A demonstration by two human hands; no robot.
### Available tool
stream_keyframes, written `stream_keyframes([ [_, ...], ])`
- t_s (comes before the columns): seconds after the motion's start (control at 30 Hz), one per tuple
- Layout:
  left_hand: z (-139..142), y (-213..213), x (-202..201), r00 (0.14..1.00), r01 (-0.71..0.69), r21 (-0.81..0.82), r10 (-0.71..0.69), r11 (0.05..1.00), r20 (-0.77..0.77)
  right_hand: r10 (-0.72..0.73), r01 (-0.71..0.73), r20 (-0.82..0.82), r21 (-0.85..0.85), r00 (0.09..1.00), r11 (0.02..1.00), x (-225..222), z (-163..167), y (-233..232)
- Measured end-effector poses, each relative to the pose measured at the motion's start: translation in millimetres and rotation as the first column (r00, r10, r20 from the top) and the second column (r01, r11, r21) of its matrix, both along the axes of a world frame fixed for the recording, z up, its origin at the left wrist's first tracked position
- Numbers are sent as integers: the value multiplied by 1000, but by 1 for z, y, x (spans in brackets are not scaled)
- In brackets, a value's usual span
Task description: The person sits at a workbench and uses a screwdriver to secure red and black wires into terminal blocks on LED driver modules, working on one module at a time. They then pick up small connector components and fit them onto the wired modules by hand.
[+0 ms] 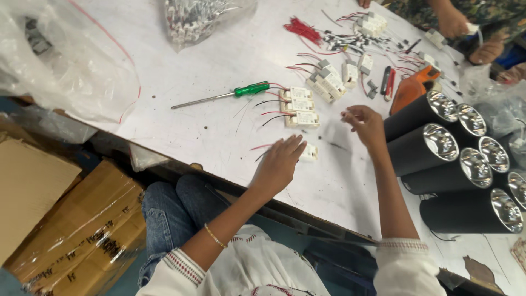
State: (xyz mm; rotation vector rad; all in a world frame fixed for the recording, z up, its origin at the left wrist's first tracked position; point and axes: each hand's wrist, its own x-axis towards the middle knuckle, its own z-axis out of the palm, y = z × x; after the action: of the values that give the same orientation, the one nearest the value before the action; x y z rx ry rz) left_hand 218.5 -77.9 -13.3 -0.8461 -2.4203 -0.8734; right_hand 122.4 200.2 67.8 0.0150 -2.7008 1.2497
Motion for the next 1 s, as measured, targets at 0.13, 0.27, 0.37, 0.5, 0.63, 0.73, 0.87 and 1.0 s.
stream_keyframes([
  [0.13,-4,-14,16,969,-43,324,-40,945,245,200,-181,38,-285,979,941,53,-18,-53],
  [0.27,-4,-28,24,960,-127,411,8,903,279,271,-275,-62,-60,961,960,105,-30,-99],
  [0.37,0,-30,24,958,-184,380,79,906,276,227,-214,-37,220,973,952,120,-21,-112],
  [0.5,4,-28,21,944,-291,294,224,910,242,353,-349,8,182,935,919,115,-2,-118],
  [0.63,4,-29,21,933,-312,316,226,896,279,482,-484,61,189,874,855,103,5,-127],
  [0.73,4,-29,19,928,-321,300,234,898,290,453,-473,139,198,881,859,96,4,-133],
  [0.87,3,-30,20,926,-321,294,233,900,295,426,-457,169,257,889,852,92,2,-139],
  [1.0,2,-31,20,927,-322,301,234,897,294,436,-456,144,392,888,799,90,3,-138],
])
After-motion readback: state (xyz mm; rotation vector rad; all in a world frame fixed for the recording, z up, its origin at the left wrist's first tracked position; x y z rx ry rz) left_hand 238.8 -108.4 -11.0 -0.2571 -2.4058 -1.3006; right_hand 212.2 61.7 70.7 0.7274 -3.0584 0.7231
